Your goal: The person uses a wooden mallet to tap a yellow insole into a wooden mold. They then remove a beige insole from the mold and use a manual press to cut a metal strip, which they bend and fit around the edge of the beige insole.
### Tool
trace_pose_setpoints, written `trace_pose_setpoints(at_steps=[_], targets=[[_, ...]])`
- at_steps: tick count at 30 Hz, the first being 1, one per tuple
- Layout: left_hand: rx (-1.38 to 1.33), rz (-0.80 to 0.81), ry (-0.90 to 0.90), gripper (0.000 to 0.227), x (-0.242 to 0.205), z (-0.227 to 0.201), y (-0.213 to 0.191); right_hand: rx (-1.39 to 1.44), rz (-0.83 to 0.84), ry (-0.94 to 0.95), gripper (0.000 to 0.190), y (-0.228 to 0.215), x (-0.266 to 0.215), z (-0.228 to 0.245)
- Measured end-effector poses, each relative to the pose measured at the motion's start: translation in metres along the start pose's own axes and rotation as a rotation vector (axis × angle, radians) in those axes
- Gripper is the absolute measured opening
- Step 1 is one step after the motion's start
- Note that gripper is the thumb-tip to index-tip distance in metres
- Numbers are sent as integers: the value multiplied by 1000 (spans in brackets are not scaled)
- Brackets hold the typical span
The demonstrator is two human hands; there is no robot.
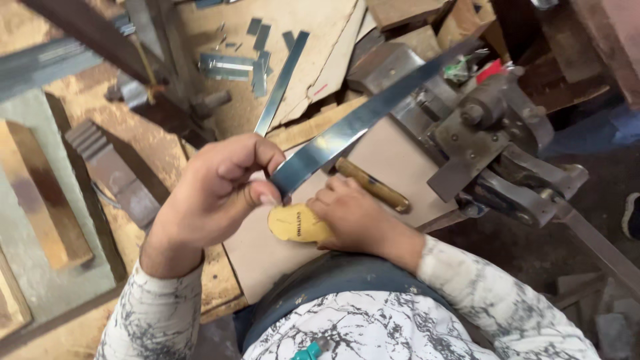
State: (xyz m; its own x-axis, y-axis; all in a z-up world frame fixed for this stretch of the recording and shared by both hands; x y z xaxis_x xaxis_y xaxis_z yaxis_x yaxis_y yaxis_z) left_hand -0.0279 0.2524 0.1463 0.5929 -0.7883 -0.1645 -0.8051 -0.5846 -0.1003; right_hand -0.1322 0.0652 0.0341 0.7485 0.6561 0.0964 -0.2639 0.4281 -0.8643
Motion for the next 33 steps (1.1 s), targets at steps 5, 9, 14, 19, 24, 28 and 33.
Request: trace_pose_setpoints(at_steps=[5,9,14,19,24,28,33], targets=[[285,-115,92,22,15,-28,19,24,-173,13,74,-11,-14,-6],[395,-282,159,21,40,-22,42,-108,-510,216,52,-55,-100,-3],[542,-417,352,23,97,2,72,-530,-581,803,57,-90,-238,5],[605,-499,422,24,166,46,96,-288,-53,1536,61,-78,-327,-11],[674,-435,495,20,215,85,113,-128,99,1744,49,-78,-342,-14],[728,-365,526,18,246,103,114,-200,305,1804,49,-106,-328,-9],[785,-352,520,18,266,124,117,-267,446,1819,51,-119,-320,-6]])
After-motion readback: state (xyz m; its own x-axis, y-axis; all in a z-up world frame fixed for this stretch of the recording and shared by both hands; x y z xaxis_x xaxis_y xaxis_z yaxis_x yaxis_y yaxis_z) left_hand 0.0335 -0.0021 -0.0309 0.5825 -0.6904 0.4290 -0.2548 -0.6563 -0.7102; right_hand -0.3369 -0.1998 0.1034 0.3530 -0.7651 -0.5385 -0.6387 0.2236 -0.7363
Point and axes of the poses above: each hand's wrist, its own x-axis towards the middle knuckle, its own y-axis out of the palm, z = x × y, the point moved 2 cm from there along x, towards the middle knuckle, and after that the axes turned 15 degrees about -y, right-handed, at the moved point
